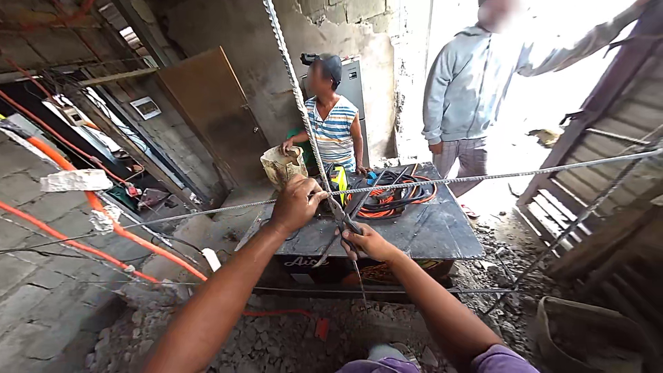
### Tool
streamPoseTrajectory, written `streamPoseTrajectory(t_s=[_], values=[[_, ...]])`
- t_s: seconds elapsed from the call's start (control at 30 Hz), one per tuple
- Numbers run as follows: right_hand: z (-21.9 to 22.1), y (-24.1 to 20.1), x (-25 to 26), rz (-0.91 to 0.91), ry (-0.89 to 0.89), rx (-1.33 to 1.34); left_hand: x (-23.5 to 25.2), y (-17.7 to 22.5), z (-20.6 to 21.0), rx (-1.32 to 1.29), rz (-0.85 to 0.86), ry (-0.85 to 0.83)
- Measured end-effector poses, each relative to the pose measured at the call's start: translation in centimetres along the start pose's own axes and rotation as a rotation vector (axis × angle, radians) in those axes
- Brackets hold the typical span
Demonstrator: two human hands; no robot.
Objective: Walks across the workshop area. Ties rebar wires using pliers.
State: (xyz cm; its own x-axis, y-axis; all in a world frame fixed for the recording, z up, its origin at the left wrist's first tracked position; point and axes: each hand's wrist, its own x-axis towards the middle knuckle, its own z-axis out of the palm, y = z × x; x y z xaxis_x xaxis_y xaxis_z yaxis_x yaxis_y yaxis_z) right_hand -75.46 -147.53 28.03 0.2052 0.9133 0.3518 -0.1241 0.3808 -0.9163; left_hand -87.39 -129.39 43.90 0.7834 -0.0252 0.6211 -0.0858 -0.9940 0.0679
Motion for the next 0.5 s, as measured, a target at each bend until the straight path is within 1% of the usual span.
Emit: streamPoseTrajectory(t_s=[0.1,0.23,0.33,0.4,0.5], values=[[0.2,-3.6,-1.0,0.14,0.103,-0.219,-1.1,-0.8,1.4,0.027,-0.021,0.133],[2.1,-7.3,-1.9,0.305,0.227,-0.404,-2.3,-0.5,2.4,0.166,-0.034,0.217],[2.8,-9.6,-2.2,0.402,0.245,-0.598,-3.6,0.0,3.5,0.155,-0.097,0.299],[3.2,-11.0,-2.1,0.461,0.233,-0.677,-4.4,0.5,4.8,0.11,-0.157,0.38],[3.5,-12.6,-1.7,0.51,0.204,-0.66,-4.9,1.3,6.5,0.042,-0.259,0.438]])
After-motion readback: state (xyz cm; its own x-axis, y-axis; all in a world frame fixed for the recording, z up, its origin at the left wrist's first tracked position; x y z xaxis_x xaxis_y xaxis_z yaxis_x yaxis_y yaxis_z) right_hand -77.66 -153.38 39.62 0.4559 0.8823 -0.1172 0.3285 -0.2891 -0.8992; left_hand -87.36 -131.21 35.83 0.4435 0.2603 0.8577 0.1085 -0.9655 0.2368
